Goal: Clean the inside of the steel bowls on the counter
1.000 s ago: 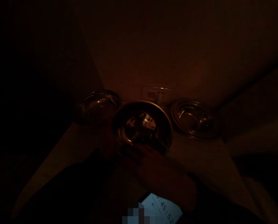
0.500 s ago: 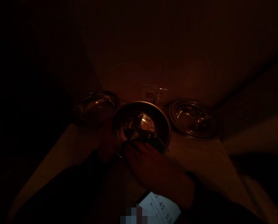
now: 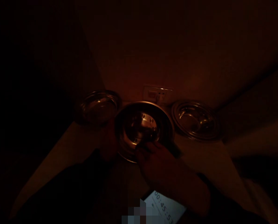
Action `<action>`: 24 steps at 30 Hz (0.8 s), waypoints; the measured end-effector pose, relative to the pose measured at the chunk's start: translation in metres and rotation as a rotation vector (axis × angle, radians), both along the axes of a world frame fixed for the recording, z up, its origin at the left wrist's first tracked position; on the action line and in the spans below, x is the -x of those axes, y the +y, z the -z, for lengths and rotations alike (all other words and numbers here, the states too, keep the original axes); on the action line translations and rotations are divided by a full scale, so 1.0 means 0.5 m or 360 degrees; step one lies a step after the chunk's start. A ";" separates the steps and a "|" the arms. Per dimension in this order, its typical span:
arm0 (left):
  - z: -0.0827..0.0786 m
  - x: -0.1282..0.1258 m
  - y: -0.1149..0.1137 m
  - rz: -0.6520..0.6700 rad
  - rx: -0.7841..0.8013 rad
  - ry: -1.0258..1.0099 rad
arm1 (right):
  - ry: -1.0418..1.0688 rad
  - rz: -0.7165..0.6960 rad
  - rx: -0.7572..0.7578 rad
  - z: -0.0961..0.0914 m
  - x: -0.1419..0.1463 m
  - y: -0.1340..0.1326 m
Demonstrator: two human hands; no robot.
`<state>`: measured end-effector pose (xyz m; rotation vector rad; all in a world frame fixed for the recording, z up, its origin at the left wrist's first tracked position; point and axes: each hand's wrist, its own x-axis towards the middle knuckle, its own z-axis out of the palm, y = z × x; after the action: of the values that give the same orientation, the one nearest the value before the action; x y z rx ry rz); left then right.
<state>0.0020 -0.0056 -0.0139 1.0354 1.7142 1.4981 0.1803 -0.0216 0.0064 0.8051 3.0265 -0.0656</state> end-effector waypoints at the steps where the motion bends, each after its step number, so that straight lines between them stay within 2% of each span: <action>1: -0.002 -0.001 0.000 0.0012 0.0011 0.0003 | 0.0026 -0.0027 0.0018 0.004 0.003 0.001; 4: -0.005 -0.003 -0.001 0.0009 0.0013 0.0013 | 0.0093 -0.0075 0.0044 0.016 0.014 0.001; 11: -0.013 0.003 0.000 -0.0018 0.0054 -0.0029 | 0.0200 -0.0138 -0.0058 0.030 0.025 -0.002; 14: -0.018 0.007 0.001 -0.0043 0.0024 -0.0016 | 0.0233 -0.0102 -0.0079 0.031 0.024 0.000; 18: -0.019 0.011 0.003 -0.0084 0.0088 -0.0009 | 0.0193 -0.0097 -0.0040 0.023 0.009 0.005; 24: -0.017 0.012 0.000 0.0001 0.0031 -0.0045 | 0.0009 -0.0036 0.0002 0.001 -0.011 0.012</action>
<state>-0.0038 -0.0057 -0.0053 1.0003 1.7057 1.4861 0.1856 -0.0157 0.0058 0.7714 3.0397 -0.0701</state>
